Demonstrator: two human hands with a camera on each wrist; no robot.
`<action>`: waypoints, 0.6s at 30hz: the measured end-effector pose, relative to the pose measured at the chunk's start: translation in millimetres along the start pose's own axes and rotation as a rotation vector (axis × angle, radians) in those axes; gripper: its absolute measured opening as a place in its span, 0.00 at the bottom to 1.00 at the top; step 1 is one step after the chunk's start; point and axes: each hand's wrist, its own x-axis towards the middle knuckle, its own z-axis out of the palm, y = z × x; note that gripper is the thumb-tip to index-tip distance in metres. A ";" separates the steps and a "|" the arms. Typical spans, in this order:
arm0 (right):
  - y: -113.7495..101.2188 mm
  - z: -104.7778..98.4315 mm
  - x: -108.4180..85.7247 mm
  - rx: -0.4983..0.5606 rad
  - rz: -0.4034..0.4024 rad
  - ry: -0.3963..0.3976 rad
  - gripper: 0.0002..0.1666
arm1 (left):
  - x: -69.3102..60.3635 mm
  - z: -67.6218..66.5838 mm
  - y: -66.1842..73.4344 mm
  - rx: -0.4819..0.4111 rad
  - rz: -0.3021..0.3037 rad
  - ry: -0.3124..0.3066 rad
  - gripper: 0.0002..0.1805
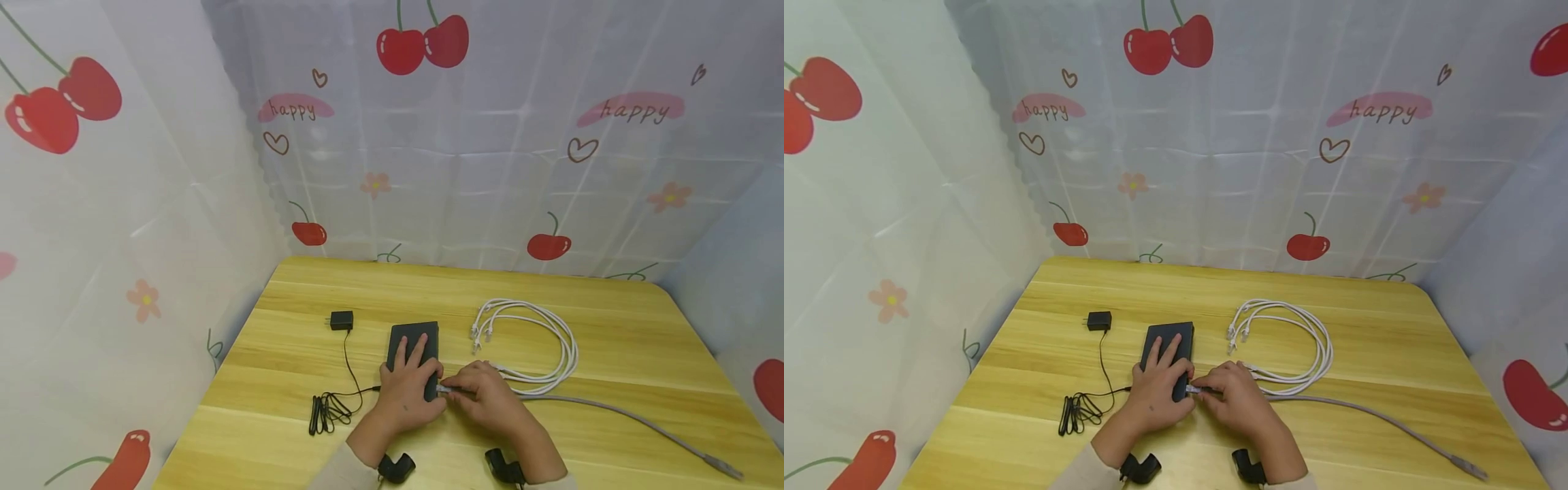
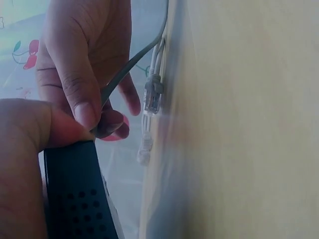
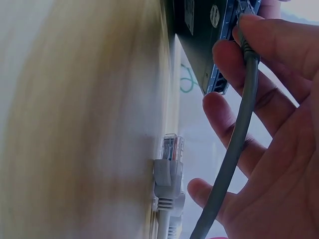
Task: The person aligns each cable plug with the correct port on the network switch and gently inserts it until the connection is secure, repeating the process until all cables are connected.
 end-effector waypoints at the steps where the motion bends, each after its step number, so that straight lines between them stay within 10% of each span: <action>1: -0.3 0.0 0.1 0.000 -0.001 0.000 0.15 | 0.1 0.5 -0.1 -0.001 0.000 0.003 0.10; 18: -0.2 -5.9 0.5 0.038 -0.024 -0.060 0.12 | 1.0 1.6 -3.4 -0.065 0.008 0.021 0.13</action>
